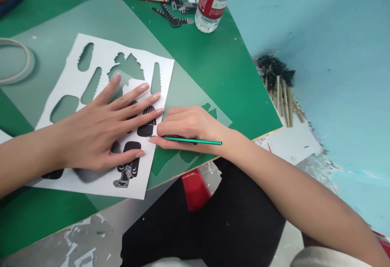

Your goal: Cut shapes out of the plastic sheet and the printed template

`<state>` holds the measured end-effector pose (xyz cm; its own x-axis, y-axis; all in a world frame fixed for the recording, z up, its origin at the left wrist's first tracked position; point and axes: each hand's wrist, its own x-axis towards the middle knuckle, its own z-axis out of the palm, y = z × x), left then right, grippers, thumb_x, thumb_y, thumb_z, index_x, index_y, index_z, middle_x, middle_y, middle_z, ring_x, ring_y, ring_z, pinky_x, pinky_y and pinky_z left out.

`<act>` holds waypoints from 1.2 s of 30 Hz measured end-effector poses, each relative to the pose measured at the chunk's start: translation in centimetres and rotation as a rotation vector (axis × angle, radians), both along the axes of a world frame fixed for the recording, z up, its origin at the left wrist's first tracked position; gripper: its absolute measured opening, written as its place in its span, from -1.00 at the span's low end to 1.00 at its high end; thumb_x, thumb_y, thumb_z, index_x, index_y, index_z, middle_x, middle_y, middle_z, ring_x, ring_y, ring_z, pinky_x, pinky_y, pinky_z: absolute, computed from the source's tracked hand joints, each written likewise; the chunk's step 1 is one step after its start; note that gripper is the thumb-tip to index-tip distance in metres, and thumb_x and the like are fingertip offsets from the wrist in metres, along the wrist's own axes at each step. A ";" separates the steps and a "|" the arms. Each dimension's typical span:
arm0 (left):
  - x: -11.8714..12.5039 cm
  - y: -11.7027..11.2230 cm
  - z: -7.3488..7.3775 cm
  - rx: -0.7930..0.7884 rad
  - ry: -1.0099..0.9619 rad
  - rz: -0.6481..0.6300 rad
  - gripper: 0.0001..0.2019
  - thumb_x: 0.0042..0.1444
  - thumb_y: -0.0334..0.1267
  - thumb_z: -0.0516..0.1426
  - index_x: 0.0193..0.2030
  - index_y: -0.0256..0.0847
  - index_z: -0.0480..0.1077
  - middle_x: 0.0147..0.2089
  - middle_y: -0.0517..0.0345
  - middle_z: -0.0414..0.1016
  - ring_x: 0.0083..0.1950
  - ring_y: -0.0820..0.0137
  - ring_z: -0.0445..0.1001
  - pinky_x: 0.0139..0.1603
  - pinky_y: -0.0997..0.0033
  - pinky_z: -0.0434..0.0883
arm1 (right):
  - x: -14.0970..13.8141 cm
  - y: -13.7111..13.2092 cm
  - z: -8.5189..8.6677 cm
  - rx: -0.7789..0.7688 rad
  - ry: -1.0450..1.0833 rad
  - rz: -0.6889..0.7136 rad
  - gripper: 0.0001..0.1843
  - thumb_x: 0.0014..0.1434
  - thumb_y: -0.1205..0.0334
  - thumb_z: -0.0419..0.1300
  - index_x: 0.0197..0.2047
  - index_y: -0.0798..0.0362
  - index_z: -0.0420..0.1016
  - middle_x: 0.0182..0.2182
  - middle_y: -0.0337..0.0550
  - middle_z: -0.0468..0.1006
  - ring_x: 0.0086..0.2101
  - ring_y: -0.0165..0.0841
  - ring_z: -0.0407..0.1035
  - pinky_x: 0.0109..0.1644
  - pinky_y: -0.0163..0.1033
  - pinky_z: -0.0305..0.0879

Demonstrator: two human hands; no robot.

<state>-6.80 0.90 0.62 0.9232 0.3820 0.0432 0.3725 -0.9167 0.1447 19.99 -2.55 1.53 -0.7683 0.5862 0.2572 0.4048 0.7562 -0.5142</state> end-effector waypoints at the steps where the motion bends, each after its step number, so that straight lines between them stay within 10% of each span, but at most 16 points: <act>1: 0.2 -0.5 0.1 0.002 -0.017 0.032 -0.19 0.45 0.26 -0.19 0.67 -0.04 -0.33 0.70 0.10 -0.19 0.70 -0.01 -0.23 0.63 -0.35 -0.43 | 0.0 0.0 0.0 -0.002 -0.002 -0.003 -0.63 0.53 0.16 0.13 -0.36 0.03 0.41 -0.50 -0.27 0.45 -0.43 -0.41 0.26 -0.30 -0.26 0.20; 6: 1.4 -2.8 -0.1 -0.033 -0.027 0.189 -0.12 0.45 0.27 -0.19 0.64 -0.03 -0.63 0.70 -0.09 -0.23 0.71 0.04 -0.31 0.63 -0.44 -0.36 | -0.1 -0.1 -0.1 0.010 0.032 -0.013 -0.63 0.52 0.17 0.15 -0.38 0.04 0.43 -0.52 -0.29 0.42 -0.43 -0.41 0.22 -0.31 -0.26 0.19; 36: 0.5 -1.2 -0.3 -0.017 -0.050 0.030 -0.18 0.48 0.29 -0.21 0.66 -0.22 -0.18 0.68 0.05 -0.11 0.70 0.01 -0.20 0.67 -0.24 -0.32 | -0.1 -0.1 -0.5 -0.032 0.050 -0.003 -0.66 0.53 0.16 0.14 -0.32 0.05 0.47 -0.48 -0.26 0.42 -0.40 -0.40 0.24 -0.27 -0.25 0.20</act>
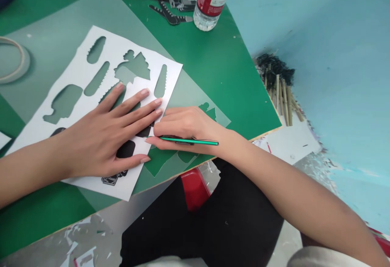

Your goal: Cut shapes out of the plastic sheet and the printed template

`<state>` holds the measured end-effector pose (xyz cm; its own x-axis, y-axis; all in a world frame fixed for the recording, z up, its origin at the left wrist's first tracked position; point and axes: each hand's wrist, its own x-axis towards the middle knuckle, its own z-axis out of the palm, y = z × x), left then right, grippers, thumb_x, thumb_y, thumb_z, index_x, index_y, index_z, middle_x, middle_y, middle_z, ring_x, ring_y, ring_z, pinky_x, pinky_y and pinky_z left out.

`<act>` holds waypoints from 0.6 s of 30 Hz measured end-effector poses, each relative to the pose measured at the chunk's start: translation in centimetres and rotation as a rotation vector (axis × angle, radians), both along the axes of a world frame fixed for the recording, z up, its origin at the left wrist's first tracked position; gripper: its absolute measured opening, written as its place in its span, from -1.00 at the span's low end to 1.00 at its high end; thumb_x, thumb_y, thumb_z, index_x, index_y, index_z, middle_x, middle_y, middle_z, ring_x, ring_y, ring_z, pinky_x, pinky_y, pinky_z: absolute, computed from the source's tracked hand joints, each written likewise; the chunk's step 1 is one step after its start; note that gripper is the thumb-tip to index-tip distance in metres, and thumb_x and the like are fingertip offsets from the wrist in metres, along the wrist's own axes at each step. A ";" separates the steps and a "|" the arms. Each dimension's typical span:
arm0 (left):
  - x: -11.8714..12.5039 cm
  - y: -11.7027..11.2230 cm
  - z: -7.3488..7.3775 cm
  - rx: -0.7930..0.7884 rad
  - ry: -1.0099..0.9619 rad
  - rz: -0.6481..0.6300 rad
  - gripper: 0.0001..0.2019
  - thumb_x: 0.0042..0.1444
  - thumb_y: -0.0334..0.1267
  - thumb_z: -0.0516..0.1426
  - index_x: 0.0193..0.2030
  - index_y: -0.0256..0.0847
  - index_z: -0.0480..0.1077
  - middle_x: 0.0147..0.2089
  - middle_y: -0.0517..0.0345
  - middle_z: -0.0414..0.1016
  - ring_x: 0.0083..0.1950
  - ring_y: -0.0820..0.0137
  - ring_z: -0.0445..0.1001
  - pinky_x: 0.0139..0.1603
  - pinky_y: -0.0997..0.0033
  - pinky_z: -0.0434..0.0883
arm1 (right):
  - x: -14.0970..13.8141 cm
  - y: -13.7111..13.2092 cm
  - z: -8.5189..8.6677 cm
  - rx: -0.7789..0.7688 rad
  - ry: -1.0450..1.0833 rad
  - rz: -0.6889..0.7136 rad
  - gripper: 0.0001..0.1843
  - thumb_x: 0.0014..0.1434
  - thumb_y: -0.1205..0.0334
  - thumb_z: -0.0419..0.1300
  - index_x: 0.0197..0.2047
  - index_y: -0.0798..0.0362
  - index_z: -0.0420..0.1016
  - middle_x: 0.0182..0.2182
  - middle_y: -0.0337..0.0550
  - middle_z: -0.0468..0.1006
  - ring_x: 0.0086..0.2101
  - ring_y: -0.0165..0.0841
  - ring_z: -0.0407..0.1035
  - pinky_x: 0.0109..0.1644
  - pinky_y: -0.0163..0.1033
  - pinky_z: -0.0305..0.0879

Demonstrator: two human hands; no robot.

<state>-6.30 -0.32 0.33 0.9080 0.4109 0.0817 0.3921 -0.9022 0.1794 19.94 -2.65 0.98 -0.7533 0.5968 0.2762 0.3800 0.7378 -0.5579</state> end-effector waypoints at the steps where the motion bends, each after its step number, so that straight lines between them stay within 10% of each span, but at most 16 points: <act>1: 0.0 0.0 0.0 0.003 -0.002 -0.004 -0.18 0.48 0.28 -0.20 0.66 -0.23 -0.17 0.68 0.04 -0.10 0.70 -0.01 -0.19 0.67 -0.24 -0.33 | 0.0 0.0 0.0 0.001 -0.006 0.001 -0.66 0.53 0.16 0.13 -0.32 0.05 0.47 -0.48 -0.26 0.42 -0.39 -0.40 0.24 -0.27 -0.25 0.20; 18: -0.4 0.6 0.0 0.020 0.021 -0.055 -0.15 0.47 0.29 -0.19 0.67 -0.23 -0.26 0.69 0.07 -0.16 0.70 -0.02 -0.24 0.66 -0.27 -0.37 | -0.1 0.1 0.2 0.038 0.029 0.018 -0.68 0.51 0.19 0.17 -0.33 0.06 0.47 -0.49 -0.28 0.43 -0.42 -0.41 0.24 -0.29 -0.25 0.20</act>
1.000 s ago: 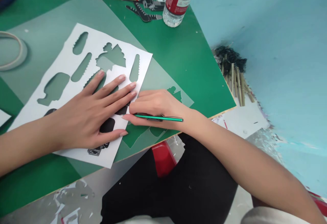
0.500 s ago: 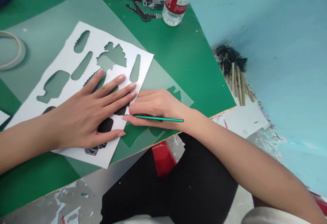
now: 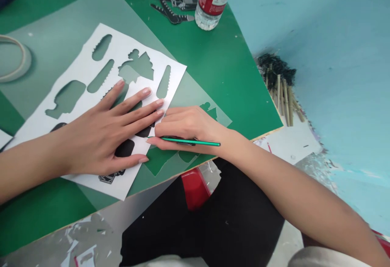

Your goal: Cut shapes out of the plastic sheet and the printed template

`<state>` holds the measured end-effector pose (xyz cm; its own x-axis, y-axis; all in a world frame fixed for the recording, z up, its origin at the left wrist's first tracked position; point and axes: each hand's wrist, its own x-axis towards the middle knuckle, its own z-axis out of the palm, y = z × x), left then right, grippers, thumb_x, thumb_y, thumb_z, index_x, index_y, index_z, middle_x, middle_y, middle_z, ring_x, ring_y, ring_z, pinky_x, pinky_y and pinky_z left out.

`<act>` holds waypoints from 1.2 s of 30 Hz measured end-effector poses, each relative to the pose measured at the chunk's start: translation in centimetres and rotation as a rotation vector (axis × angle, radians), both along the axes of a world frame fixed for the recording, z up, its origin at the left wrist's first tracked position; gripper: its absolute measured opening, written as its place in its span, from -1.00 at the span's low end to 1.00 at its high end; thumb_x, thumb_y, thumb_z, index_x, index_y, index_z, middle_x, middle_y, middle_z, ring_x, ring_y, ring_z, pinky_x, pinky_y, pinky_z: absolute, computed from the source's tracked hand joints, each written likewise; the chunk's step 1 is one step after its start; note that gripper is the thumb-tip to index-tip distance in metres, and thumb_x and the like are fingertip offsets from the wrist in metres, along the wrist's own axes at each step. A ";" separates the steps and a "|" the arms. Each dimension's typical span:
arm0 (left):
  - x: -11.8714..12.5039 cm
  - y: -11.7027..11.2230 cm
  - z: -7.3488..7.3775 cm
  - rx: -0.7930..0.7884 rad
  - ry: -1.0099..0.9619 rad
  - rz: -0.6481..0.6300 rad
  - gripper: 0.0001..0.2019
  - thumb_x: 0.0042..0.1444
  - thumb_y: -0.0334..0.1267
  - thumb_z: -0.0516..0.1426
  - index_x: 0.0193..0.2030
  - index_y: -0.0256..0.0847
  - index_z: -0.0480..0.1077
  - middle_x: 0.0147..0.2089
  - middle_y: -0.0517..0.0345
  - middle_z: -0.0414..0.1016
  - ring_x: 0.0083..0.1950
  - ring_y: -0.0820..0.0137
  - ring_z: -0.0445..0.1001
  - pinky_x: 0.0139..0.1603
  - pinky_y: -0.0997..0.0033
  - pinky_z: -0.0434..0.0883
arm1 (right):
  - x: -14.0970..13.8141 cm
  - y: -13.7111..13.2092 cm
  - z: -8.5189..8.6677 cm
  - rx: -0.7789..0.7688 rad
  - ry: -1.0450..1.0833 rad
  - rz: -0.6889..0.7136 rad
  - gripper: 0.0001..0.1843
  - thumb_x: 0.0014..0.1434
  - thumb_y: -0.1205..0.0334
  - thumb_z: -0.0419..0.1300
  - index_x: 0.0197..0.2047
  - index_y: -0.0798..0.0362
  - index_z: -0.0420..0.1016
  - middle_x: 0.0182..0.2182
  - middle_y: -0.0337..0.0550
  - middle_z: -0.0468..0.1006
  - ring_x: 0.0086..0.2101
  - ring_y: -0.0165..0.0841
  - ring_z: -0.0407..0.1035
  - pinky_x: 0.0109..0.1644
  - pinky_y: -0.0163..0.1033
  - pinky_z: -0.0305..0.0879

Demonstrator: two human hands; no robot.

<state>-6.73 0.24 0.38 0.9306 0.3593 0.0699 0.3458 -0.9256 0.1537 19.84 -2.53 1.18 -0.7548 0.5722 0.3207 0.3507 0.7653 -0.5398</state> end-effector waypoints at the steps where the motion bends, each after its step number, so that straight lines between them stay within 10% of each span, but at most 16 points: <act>1: 0.0 0.0 0.0 0.002 -0.001 -0.002 -0.15 0.47 0.29 -0.19 0.67 -0.23 -0.26 0.69 0.07 -0.14 0.70 -0.03 -0.23 0.66 -0.27 -0.37 | 0.0 0.0 0.0 0.000 0.001 0.001 -0.68 0.51 0.19 0.17 -0.33 0.06 0.47 -0.49 -0.28 0.43 -0.42 -0.41 0.24 -0.29 -0.25 0.19; 22: 0.1 0.0 0.3 0.023 -0.003 -0.018 -0.16 0.46 0.29 -0.19 0.65 -0.27 -0.17 0.69 0.04 -0.11 0.70 -0.01 -0.23 0.66 -0.30 -0.35 | 0.1 0.0 0.1 -0.006 -0.006 -0.004 -0.63 0.53 0.17 0.15 -0.37 0.05 0.44 -0.51 -0.27 0.42 -0.43 -0.42 0.25 -0.30 -0.27 0.19; 29: 1.4 -2.5 -0.2 0.050 -0.044 0.214 -0.22 0.51 0.17 -0.24 0.60 -0.46 -0.06 0.66 -0.30 -0.08 0.69 -0.07 -0.18 0.63 -0.42 -0.29 | -0.2 0.2 0.7 -0.022 -0.067 -0.011 -0.59 0.53 0.14 0.13 -0.38 0.06 0.48 -0.53 -0.27 0.40 -0.43 -0.40 0.26 -0.28 -0.27 0.21; 36: 0.8 -1.6 -0.2 -0.034 -0.012 0.125 -0.21 0.51 0.20 -0.20 0.66 -0.25 -0.25 0.68 -0.08 -0.13 0.70 -0.07 -0.26 0.63 -0.36 -0.38 | -0.2 0.2 0.5 -0.054 -0.076 -0.003 -0.60 0.54 0.13 0.11 -0.37 0.05 0.46 -0.50 -0.24 0.44 -0.39 -0.39 0.27 -0.24 -0.25 0.23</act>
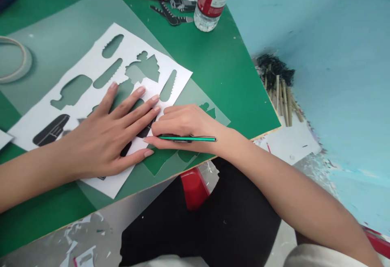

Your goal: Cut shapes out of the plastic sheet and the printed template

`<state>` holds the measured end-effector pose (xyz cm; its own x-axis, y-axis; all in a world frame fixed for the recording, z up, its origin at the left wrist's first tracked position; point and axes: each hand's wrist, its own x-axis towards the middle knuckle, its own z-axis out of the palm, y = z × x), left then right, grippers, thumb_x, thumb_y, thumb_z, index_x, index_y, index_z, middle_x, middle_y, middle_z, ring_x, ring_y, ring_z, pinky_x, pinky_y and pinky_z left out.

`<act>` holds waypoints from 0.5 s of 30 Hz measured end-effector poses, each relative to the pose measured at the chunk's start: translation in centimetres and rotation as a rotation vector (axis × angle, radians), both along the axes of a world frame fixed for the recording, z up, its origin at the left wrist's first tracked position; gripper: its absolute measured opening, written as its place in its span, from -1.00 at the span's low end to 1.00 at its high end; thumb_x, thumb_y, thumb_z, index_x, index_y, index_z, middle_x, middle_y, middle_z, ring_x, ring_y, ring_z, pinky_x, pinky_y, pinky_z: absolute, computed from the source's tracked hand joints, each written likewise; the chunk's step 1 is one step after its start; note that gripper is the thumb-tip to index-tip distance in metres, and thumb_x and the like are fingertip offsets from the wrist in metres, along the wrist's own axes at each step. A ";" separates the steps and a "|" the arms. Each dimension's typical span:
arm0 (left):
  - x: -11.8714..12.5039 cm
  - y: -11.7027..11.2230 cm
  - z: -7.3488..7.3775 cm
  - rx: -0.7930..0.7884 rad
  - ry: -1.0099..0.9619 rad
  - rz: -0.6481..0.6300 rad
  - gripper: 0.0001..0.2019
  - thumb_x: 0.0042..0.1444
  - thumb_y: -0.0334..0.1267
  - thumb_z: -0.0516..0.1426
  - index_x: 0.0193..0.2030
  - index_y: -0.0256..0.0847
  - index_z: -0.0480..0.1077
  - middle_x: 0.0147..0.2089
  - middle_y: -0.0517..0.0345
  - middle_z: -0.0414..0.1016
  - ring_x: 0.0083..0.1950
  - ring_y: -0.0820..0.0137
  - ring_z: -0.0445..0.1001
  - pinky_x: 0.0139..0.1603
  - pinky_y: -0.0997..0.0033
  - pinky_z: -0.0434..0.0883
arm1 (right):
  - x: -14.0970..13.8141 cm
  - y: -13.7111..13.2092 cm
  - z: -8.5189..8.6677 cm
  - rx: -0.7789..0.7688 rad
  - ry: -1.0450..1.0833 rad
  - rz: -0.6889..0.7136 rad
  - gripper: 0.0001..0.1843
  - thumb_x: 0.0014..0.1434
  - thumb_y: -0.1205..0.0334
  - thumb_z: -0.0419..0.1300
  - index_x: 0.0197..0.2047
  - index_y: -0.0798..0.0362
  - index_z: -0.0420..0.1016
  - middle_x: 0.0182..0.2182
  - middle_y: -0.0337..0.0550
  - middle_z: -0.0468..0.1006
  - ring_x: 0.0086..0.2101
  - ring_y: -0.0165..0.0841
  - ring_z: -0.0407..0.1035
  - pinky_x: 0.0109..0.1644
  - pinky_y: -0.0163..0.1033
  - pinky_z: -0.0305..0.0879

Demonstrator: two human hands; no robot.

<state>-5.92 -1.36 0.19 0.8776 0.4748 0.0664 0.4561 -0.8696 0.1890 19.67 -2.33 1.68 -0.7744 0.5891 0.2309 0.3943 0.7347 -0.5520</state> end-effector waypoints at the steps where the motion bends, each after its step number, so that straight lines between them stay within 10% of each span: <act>1: -0.1 0.3 0.1 -0.005 -0.005 -0.016 -0.20 0.50 0.20 -0.18 0.67 -0.23 -0.27 0.68 -0.06 -0.12 0.70 -0.08 -0.25 0.63 -0.35 -0.40 | 0.0 0.0 0.0 -0.002 0.011 0.000 -0.60 0.54 0.13 0.11 -0.37 0.05 0.46 -0.49 -0.25 0.44 -0.39 -0.39 0.27 -0.24 -0.25 0.22; 15: -0.7 1.8 0.4 -0.026 0.014 -0.123 -0.18 0.48 0.27 -0.20 0.66 -0.23 -0.22 0.68 0.05 -0.13 0.70 0.00 -0.23 0.63 -0.32 -0.49 | -0.3 -0.3 -0.8 0.026 0.103 -0.025 -0.66 0.51 0.17 0.17 -0.34 0.06 0.49 -0.48 -0.26 0.49 -0.37 -0.41 0.35 -0.22 -0.28 0.30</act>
<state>-6.60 0.46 0.55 0.9299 0.3652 0.0432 0.3493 -0.9140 0.2064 19.33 -2.62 0.90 -0.7312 0.6003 0.3242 0.3546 0.7403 -0.5711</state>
